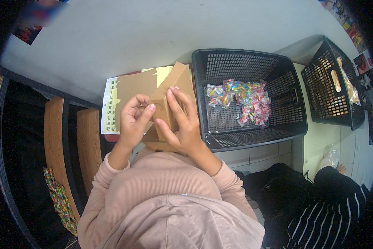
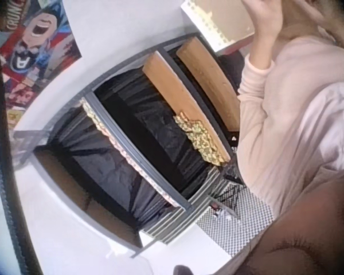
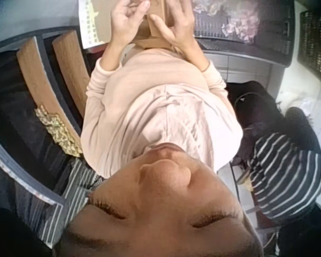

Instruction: The person folds flat cardboard pieces into small boxes by hand, tucking flaps and creasing edges. They then place a small bag of colorful candies into one of the assembled boxes and close the lid. The person continues folding additional flat cardboard pieces into boxes.

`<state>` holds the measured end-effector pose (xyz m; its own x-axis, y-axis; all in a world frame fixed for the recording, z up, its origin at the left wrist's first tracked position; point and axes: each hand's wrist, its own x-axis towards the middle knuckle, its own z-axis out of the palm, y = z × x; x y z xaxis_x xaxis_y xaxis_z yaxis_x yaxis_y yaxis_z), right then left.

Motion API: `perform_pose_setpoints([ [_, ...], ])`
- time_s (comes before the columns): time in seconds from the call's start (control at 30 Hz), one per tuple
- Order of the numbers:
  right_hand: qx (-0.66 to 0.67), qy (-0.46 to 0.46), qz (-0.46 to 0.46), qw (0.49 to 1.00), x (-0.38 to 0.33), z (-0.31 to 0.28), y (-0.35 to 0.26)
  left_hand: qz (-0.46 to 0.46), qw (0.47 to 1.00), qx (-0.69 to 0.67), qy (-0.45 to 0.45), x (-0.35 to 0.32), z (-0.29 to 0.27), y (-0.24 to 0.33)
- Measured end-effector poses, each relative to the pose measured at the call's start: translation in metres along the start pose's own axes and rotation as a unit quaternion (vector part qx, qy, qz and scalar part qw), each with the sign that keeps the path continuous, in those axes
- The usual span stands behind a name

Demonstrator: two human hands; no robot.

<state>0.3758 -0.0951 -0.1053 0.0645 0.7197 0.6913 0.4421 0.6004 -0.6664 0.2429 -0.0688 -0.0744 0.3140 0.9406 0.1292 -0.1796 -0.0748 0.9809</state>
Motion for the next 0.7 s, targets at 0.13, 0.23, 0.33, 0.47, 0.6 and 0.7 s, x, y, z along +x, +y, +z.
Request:
perform_pose_setpoints([
  [0.13,-0.022,0.010,-0.018,1.000,0.001,-0.006,0.002,0.030,0.999,0.032,0.018,0.002,0.011,-0.007],
  [0.23,-0.036,0.028,-0.025,0.999,-0.001,-0.006,0.004,0.063,0.997,0.049,0.007,0.005,0.016,-0.012],
  [0.33,-0.028,0.052,-0.021,0.998,-0.002,-0.006,0.008,0.046,0.998,0.037,0.012,0.007,0.020,-0.013],
  [0.47,-0.014,0.076,0.028,0.997,0.002,-0.011,0.008,-0.023,0.999,-0.030,0.005,0.009,0.025,-0.009],
  [0.6,-0.011,0.092,0.054,0.994,0.003,-0.016,0.011,-0.014,1.000,-0.003,0.005,0.010,0.029,-0.011],
  [0.7,0.014,0.098,0.068,0.993,0.003,-0.017,0.012,0.004,0.999,0.037,0.021,0.010,0.028,-0.016],
])
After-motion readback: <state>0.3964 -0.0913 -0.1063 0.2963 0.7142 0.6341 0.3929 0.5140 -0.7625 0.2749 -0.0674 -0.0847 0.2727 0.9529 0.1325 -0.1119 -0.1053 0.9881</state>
